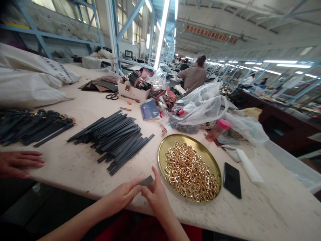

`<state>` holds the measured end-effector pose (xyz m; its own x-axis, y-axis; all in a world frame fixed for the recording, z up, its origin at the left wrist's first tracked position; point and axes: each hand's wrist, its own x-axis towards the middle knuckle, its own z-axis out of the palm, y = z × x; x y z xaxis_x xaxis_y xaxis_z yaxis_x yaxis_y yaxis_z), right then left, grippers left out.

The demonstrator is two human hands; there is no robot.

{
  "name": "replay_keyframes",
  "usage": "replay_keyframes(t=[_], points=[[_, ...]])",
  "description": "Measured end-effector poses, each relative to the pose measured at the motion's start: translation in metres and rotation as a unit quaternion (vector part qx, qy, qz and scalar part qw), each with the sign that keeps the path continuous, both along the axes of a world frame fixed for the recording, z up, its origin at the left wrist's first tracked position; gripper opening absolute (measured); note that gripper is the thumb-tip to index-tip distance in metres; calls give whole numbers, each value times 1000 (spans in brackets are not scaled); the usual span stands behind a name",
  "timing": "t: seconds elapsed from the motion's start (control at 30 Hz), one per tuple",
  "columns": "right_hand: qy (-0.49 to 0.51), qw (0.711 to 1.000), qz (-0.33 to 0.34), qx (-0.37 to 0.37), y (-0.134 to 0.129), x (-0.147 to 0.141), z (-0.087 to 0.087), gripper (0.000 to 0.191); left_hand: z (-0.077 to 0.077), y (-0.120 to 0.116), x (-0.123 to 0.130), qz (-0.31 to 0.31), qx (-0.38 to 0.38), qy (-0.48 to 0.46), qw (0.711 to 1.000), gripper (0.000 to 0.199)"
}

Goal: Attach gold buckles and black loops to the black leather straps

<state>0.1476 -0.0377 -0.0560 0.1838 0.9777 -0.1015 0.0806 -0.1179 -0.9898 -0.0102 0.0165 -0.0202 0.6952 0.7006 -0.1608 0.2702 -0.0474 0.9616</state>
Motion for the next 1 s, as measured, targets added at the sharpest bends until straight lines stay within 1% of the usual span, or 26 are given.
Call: replay_keyframes(t=[0.03, 0.07, 0.1, 0.13, 0.17, 0.2, 0.23, 0.27, 0.3, 0.4, 0.47, 0.5, 0.53, 0.57, 0.6, 0.63, 0.67, 0.7, 0.73, 0.77, 0.8, 0.9, 1.0], points=[[-83, 996, -23, 10, 0, 10, 2, 58, 0, 2, -1, 1, -27, -4, 1000, 35], [-180, 983, -44, 16, 2, 20, 6, 44, 0, 4, -1, 11, -66, -6, 998, 33], [-287, 956, -56, 12, 4, 31, 10, 32, -2, 5, -1, 29, -107, -8, 994, 32], [-397, 916, -51, -3, 8, 41, 15, 25, -3, 7, 0, 54, -147, -14, 988, 31], [-495, 868, -37, -26, 13, 50, 19, 23, -6, 7, 1, 81, -177, -25, 981, 30], [-570, 820, -20, -51, 18, 56, 23, 23, -8, 8, 2, 106, -196, -41, 974, 29], [-620, 781, -4, -74, 24, 61, 25, 24, -10, 8, 4, 125, -209, -55, 968, 28], [-647, 757, 7, -93, 31, 63, 27, 24, -12, 8, 5, 138, -216, -65, 964, 29], [-656, 747, 14, -106, 36, 65, 29, 23, -14, 8, 5, 146, -218, -71, 962, 29], [-646, 755, 30, -103, 48, 66, 34, 19, -16, 5, 5, 146, -195, -64, 968, 28], [-639, 763, 42, -87, 48, 66, 41, 14, -14, 4, 3, 142, -169, -52, 974, 24], [-629, 773, 47, -73, 46, 65, 44, 12, -11, 3, 3, 139, -156, -45, 977, 22], [-605, 792, 52, -59, 43, 64, 48, 11, -8, 2, 2, 134, -144, -39, 980, 21], [-562, 824, 60, -46, 38, 62, 52, 10, -5, 1, 2, 128, -131, -35, 982, 21], [-498, 864, 72, -36, 33, 59, 54, 9, -1, 1, 3, 121, -117, -35, 985, 21], [-413, 906, 89, -31, 28, 55, 56, 10, 3, 1, 3, 115, -100, -39, 988, 22], [-320, 941, 108, -31, 23, 50, 58, 11, 7, 2, 4, 109, -83, -46, 990, 24], [-236, 963, 126, -33, 19, 44, 59, 12, 11, 3, 5, 102, -66, -50, 991, 26], [-177, 973, 141, -36, 15, 38, 59, 13, 15, 4, 6, 95, -47, -48, 993, 27], [-142, 978, 151, -36, 12, 32, 60, 15, 17, 6, 6, 87, -26, -38, 995, 29], [-130, 979, 156, -33, 10, 27, 60, 16, 19, 7, 7, 77, -5, -23, 997, 30], [-167, 975, 146, -9, 7, 15, 58, 19, 22, 7, 7, 55, 53, 27, 997, 29], [-192, 971, 140, 13, 6, 9, 55, 20, 21, 3, 7, 50, 85, 50, 994, 23]])
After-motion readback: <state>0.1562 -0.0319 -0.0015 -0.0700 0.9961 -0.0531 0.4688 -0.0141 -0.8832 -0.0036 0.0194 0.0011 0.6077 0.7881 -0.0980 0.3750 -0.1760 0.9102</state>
